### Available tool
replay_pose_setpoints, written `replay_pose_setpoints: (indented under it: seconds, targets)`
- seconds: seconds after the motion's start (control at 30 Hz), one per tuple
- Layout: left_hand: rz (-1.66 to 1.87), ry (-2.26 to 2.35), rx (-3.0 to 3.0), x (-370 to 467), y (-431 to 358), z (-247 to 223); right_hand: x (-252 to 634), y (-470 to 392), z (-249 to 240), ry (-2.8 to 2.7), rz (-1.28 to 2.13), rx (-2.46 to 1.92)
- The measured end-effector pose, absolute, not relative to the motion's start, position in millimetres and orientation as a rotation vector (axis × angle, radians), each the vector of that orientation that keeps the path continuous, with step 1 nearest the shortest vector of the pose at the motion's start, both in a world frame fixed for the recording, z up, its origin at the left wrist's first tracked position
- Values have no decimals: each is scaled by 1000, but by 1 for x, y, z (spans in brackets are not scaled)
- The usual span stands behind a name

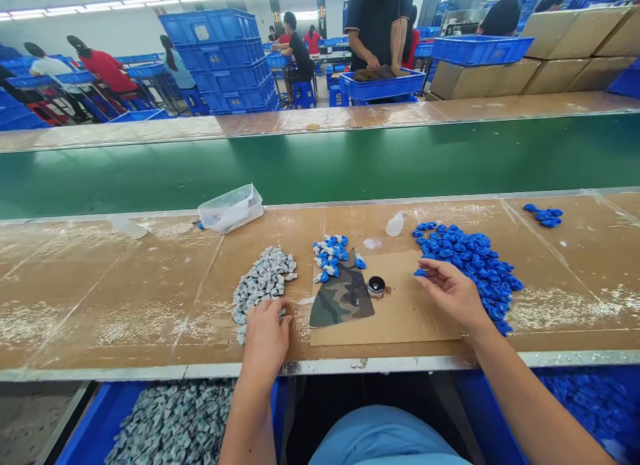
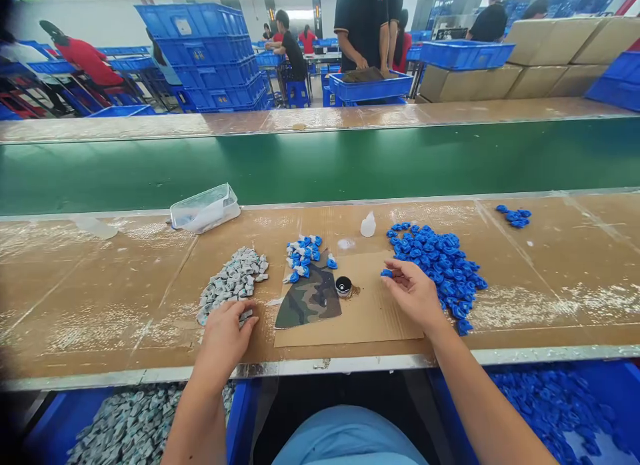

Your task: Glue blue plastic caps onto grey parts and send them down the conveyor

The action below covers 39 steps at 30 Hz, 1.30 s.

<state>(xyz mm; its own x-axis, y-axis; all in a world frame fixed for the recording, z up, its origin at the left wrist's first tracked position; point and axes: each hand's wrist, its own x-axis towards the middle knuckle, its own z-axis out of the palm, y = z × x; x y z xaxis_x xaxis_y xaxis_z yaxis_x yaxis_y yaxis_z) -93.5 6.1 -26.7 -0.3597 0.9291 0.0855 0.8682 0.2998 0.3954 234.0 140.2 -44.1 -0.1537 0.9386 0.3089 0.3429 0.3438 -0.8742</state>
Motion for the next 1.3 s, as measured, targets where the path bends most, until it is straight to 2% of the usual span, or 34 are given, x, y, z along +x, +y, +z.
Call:
replay_pose_setpoints:
  seconds: [0.47, 0.6, 0.73, 0.97, 1.3]
  targets:
    - [1058, 2203, 1746, -89, 1, -44, 211, 124, -23, -1817, 889, -1097]
    - [1239, 2185, 1485, -84, 1, -44, 201, 122, -17, -1971, 746, -1009]
    - [1425, 1882, 1211, -66, 4, -42, 195, 121, -13, -2052, 662, -997]
    - [1375, 1550, 908, -32, 11, -34, 194, 123, -13, -2197, 561, -951]
    - [1367, 1490, 890, -18, 17, -37, 193, 126, -15, -2249, 508, -920]
